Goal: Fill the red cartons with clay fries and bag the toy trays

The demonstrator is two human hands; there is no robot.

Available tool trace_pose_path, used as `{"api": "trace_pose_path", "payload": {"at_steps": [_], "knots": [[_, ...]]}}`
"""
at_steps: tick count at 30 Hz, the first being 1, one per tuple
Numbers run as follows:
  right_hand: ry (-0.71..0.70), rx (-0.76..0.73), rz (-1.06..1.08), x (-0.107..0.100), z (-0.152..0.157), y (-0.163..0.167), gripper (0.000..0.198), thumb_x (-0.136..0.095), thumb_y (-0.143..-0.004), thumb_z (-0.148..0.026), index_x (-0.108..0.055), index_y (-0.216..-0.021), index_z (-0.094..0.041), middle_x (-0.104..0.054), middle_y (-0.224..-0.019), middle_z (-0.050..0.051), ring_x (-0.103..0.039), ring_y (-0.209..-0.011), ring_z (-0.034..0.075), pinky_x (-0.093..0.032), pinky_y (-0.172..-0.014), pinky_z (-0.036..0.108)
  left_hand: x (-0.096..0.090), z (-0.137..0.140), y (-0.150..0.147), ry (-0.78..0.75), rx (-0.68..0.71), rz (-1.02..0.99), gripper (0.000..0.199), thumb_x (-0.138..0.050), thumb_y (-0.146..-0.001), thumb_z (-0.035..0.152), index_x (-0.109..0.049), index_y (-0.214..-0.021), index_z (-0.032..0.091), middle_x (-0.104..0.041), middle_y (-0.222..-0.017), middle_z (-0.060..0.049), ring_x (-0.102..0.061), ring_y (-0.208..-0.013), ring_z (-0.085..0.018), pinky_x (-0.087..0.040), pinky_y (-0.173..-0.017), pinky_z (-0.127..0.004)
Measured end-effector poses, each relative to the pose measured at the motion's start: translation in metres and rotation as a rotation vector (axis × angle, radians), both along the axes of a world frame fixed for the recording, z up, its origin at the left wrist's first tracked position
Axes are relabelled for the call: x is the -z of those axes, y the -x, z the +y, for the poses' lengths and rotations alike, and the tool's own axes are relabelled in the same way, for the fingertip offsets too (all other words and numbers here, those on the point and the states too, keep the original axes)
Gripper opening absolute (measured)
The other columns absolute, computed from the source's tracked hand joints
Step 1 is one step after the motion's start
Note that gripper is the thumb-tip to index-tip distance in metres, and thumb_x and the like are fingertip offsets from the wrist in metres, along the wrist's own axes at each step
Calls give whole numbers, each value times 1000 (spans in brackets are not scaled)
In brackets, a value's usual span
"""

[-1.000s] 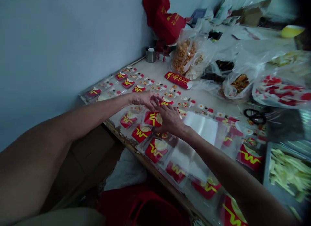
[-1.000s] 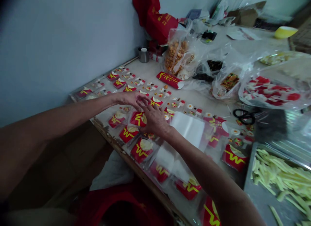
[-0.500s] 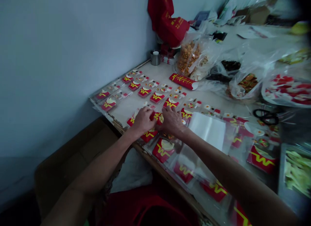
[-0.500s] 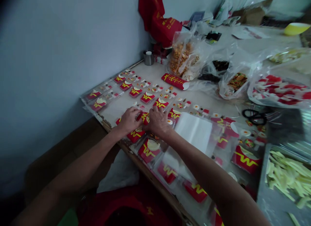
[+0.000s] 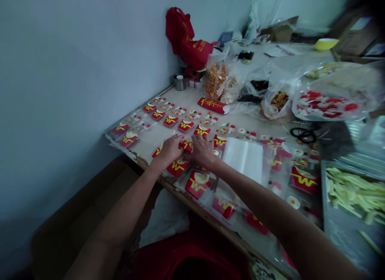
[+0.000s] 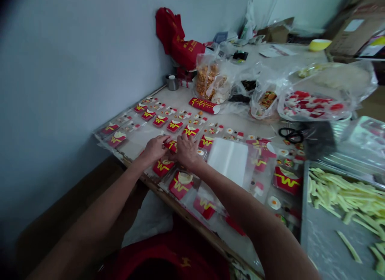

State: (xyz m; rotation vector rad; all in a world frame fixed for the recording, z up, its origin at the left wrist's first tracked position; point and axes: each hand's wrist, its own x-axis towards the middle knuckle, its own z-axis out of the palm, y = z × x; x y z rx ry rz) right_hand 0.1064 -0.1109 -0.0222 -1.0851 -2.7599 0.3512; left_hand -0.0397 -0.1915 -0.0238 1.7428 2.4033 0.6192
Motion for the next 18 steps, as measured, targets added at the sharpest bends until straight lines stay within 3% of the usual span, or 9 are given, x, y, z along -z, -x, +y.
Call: {"api": "trace_pose_path", "payload": {"at_steps": [3,8,14,18], "knots": [[2,-13,12,-2,-2,-2,92,-75,-74,-67,-40,-147,-23,-56,-135,17,-50,-122,39,-44,-94,54,-1,-4,7,-14,2,-134,51,-68,-73,7,-66,-123,18,-74,-120,-8,-70,-108,-23,-54,-95,-31],[-8,-76,7,-1,-8,-4,56,-42,-98,-65,-52,-138,-27,-54,-138,16,-53,-122,34,-47,-93,48,8,-9,1,-125,-68,-135,36,-63,-78,5,-70,-110,20,-76,-113,-6,-71,-104,-21,-54,-96,-33],[-18,-210,47,5,-4,-5,56,-37,-100,-63,-51,-145,-33,-42,-154,14,-39,-141,34,-34,-111,54,16,-9,3,-169,-62,-170,36,-69,-75,3,-70,-108,18,-77,-110,-8,-72,-100,-23,-56,-92,-34],[-8,-196,72,4,-2,-6,43,-40,-103,-52,-60,-139,-38,-41,-155,10,-40,-139,33,-40,-105,50,16,-9,8,-164,-36,-259,33,-67,-76,4,-69,-106,17,-76,-108,-7,-72,-96,-20,-57,-87,-30]]}}
